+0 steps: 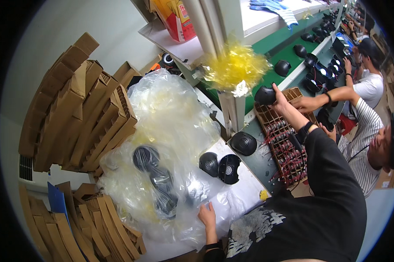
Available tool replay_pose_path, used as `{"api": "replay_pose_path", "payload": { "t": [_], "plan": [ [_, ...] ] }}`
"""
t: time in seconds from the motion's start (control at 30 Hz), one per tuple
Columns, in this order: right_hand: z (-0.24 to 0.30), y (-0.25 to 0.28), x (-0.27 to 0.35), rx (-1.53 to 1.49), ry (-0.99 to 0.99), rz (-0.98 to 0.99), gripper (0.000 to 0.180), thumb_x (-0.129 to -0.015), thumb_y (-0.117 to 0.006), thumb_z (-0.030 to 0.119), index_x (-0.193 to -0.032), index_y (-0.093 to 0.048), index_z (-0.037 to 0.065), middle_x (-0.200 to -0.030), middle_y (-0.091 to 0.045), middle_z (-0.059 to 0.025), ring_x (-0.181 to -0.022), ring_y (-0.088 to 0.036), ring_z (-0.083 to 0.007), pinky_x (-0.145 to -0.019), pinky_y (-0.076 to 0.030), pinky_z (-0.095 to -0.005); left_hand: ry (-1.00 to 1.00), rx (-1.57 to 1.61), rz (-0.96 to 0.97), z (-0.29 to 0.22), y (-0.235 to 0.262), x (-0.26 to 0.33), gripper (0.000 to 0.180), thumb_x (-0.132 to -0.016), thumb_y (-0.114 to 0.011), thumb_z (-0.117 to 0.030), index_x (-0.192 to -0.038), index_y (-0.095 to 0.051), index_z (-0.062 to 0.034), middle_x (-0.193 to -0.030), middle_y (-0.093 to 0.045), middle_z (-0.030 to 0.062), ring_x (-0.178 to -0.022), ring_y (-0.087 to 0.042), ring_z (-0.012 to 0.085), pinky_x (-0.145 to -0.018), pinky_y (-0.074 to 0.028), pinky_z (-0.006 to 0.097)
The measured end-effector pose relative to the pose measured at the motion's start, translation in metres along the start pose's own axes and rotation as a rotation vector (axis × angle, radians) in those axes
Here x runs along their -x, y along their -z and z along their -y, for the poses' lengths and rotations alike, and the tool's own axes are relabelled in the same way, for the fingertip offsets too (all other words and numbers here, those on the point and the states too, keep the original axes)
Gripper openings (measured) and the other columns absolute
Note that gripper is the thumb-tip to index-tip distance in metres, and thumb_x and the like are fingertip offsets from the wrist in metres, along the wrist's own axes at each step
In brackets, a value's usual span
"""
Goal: The person joins two black plastic shell pieces together by hand and places the assembly on the table. They then pull a plastic bag from a pile, insert the assembled shell into it, and set the bagged item aside.
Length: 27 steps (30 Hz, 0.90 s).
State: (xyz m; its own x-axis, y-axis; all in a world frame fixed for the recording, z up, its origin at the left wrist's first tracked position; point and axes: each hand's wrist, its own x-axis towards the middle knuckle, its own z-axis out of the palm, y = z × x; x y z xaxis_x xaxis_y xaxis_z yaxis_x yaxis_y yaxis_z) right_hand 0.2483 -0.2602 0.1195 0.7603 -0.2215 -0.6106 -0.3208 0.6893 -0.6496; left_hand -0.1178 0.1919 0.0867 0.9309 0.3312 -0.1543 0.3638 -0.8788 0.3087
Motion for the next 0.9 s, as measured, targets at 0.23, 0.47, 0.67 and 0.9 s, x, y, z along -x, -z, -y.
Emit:
{"api": "replay_pose_path", "payload": {
  "t": [0.23,0.47,0.67,0.9],
  "plan": [
    [0.001,0.027,-0.18,-0.164,0.319,-0.137,0.096,-0.071,-0.074,0.047,-0.134,-0.022,-0.003,-0.127,-0.044,-0.017,-0.103,-0.057,-0.0283,-0.079,-0.051,-0.0405,0.16,0.088,-0.208,0.013,-0.024,-0.011,0.034,-0.077,-0.066,-0.035,-0.079,-0.065,-0.0007,-0.078,-0.066,0.016,-0.072,-0.062,0.0357,-0.068,-0.048,0.042],
    [-0.075,-0.002,-0.116,-0.16,0.186,0.257,0.068,-0.087,-0.058,0.037,-0.138,-0.027,0.005,-0.123,-0.047,-0.0138,-0.106,-0.052,-0.0256,-0.091,-0.042,-0.0359,0.366,0.213,-0.138,0.025,-0.024,-0.004,0.037,-0.076,-0.068,-0.038,-0.081,-0.065,-0.0009,-0.077,-0.066,0.0149,-0.073,-0.064,0.0327,-0.068,-0.048,0.041],
    [-0.071,0.009,0.094,0.236,-0.081,0.821,0.034,-0.092,-0.051,0.035,-0.097,-0.061,0.003,-0.101,-0.065,-0.012,-0.085,-0.062,-0.0165,-0.076,-0.048,-0.0289,0.105,0.184,-0.322,0.01,-0.021,-0.006,0.048,-0.078,-0.066,-0.037,-0.098,-0.058,0.0059,-0.092,-0.062,0.0245,-0.087,-0.059,0.0406,-0.08,-0.043,0.046],
    [-0.177,-0.03,0.249,1.336,-0.222,1.633,0.039,-0.089,-0.058,0.025,-0.113,-0.057,-0.005,-0.109,-0.062,-0.0174,-0.1,-0.06,-0.02,-0.089,-0.046,-0.0309,0.047,0.083,-0.265,0.035,-0.022,-0.004,0.055,-0.084,-0.058,-0.039,-0.111,-0.053,0.0083,-0.112,-0.054,0.0288,-0.105,-0.05,0.0448,-0.092,-0.037,0.049]
  ]
}}
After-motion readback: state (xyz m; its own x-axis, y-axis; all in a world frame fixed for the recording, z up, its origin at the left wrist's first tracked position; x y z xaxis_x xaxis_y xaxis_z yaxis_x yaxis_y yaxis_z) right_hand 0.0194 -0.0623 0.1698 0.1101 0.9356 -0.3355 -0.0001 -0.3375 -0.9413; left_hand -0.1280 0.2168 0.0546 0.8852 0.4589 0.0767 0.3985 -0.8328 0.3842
